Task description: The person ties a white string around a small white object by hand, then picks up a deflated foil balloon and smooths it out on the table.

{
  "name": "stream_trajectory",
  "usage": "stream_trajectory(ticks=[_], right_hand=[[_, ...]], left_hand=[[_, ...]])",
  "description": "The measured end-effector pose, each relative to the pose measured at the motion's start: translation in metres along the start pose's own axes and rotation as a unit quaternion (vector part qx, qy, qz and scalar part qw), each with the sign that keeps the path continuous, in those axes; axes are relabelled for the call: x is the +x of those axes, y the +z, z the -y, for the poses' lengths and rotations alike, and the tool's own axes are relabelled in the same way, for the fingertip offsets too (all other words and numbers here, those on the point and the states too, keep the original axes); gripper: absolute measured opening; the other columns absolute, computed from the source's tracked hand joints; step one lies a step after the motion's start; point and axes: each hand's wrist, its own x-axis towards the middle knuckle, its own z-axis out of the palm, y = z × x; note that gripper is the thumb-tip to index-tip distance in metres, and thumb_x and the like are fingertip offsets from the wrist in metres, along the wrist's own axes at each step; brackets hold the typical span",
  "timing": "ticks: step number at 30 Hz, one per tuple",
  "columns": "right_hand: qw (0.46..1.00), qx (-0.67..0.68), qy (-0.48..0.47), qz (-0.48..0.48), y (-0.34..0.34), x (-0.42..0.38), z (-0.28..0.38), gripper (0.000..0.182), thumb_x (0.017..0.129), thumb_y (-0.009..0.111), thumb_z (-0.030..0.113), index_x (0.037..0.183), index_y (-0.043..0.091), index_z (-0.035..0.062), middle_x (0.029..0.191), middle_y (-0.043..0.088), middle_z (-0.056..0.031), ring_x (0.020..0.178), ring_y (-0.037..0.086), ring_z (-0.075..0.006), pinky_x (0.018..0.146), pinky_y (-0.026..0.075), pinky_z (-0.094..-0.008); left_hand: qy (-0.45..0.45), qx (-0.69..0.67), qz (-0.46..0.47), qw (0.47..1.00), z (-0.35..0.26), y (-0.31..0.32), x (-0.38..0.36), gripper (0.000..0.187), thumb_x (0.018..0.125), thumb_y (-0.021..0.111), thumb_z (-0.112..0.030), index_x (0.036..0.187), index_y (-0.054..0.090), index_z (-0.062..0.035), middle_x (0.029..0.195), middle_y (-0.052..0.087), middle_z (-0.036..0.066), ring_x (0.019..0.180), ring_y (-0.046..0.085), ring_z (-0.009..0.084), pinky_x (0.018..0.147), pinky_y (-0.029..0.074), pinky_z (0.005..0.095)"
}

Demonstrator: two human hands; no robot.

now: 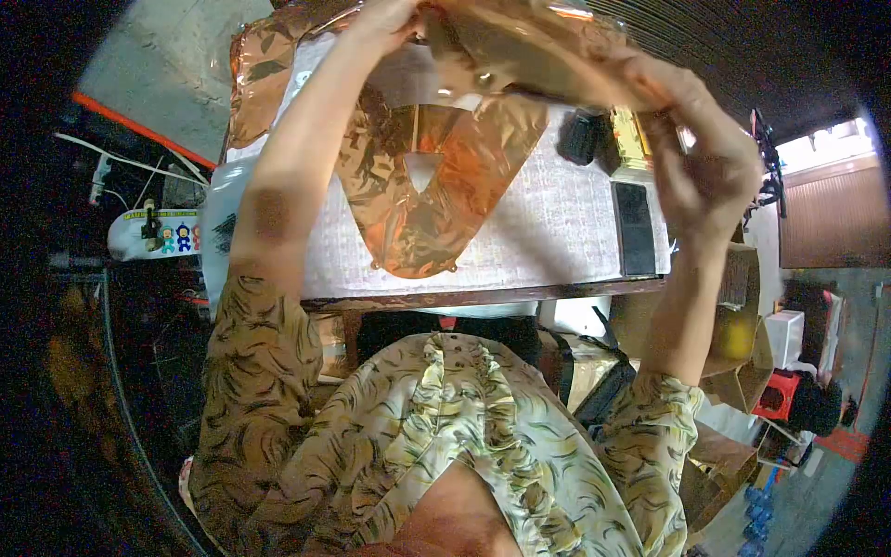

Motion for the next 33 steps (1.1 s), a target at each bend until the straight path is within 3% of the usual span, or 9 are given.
stream_trajectory(ticks=[1,4,7,10,12,17,21,26,33], right_hand=[[0.999,-0.024,-0.047,0.008,0.005,-0.002,-0.002,0.034,0.081,0.063,-0.015,0.112,0.069,-0.0029,0.111,0.072,-0.0146,0.101,0.067,-0.0218,0.09,0.052,-0.0322],[0.993,-0.106,0.033,0.045,0.05,-0.027,0.006,0.039,0.074,0.065,-0.015,0.108,0.071,0.0021,0.099,0.073,-0.0109,0.087,0.068,-0.0237,0.08,0.052,-0.0357],[0.976,-0.186,0.031,0.105,0.097,-0.068,-0.016,0.032,0.076,0.07,-0.01,0.105,0.071,0.0031,0.093,0.072,-0.0137,0.09,0.069,-0.029,0.083,0.053,-0.0387],[0.981,-0.149,0.088,0.091,0.135,-0.111,-0.041,0.03,0.078,0.069,-0.007,0.106,0.071,0.0025,0.088,0.071,-0.0161,0.081,0.068,-0.0323,0.074,0.052,-0.0409],[0.98,-0.149,0.105,0.084,0.144,-0.121,-0.049,0.028,0.079,0.068,-0.006,0.106,0.071,0.0016,0.088,0.071,-0.0174,0.08,0.068,-0.0336,0.072,0.052,-0.0413],[0.965,-0.068,0.247,0.049,0.15,-0.142,-0.06,0.018,0.086,0.068,0.003,0.104,0.071,0.0007,0.095,0.071,-0.0216,0.087,0.07,-0.0373,0.075,0.055,-0.0398],[0.954,-0.026,0.288,0.079,0.152,-0.147,-0.048,0.022,0.091,0.065,0.0,0.112,0.07,-0.0014,0.097,0.074,-0.016,0.089,0.072,-0.0198,0.08,0.055,-0.0312],[0.967,-0.04,0.188,0.166,0.149,-0.15,-0.04,0.025,0.086,0.065,-0.001,0.11,0.069,0.0033,0.107,0.071,-0.0157,0.103,0.068,-0.0342,0.097,0.05,-0.04],[0.969,-0.05,0.09,0.225,0.158,-0.166,-0.037,0.023,0.085,0.068,0.005,0.109,0.07,0.0043,0.106,0.072,-0.0135,0.101,0.069,-0.0324,0.105,0.045,-0.0486]], left_hand=[[-0.132,0.078,-0.029,0.988,0.01,-0.046,0.025,0.02,0.094,0.07,-0.025,0.088,0.071,-0.0062,0.07,0.066,0.003,0.061,0.062,0.0155,0.055,0.048,0.0278],[0.041,0.007,-0.013,0.999,0.025,-0.05,-0.021,0.03,0.092,0.07,-0.035,0.083,0.074,-0.0065,0.072,0.07,0.006,0.07,0.069,0.021,0.064,0.054,0.0322],[-0.186,0.201,-0.092,0.957,0.093,-0.122,-0.034,0.055,0.096,0.063,-0.043,0.117,0.06,0.0079,0.108,0.068,0.02,0.106,0.064,0.024,0.093,0.051,0.035],[-0.186,0.501,-0.157,0.831,0.06,-0.089,-0.095,0.063,0.098,0.059,-0.047,0.127,0.055,0.0094,0.123,0.063,0.025,0.123,0.057,0.032,0.104,0.044,0.041],[0.062,0.729,-0.087,0.676,0.079,-0.104,-0.134,0.062,0.097,0.058,-0.043,0.132,0.05,0.0079,0.129,0.059,0.022,0.115,0.059,0.0356,0.102,0.041,0.0476],[-0.057,0.8,0.002,0.597,0.083,-0.068,-0.235,0.068,0.1,0.048,-0.044,0.148,0.035,0.0035,0.158,0.03,0.021,0.147,0.027,0.0341,0.116,0.023,0.0533],[-0.04,0.808,-0.045,0.586,0.088,-0.05,-0.257,0.071,0.098,0.051,-0.043,0.148,0.035,0.0039,0.157,0.031,0.018,0.145,0.029,0.0361,0.117,0.02,0.0561],[-0.034,0.806,-0.075,0.586,0.1,-0.049,-0.261,0.069,0.098,0.05,-0.043,0.147,0.036,0.0038,0.157,0.032,0.018,0.145,0.027,0.0367,0.116,0.019,0.0589],[-0.012,0.789,-0.1,0.606,0.101,-0.053,-0.26,0.06,0.1,0.048,-0.038,0.145,0.041,0.0007,0.155,0.036,0.015,0.144,0.03,0.0344,0.114,0.022,0.0583]])
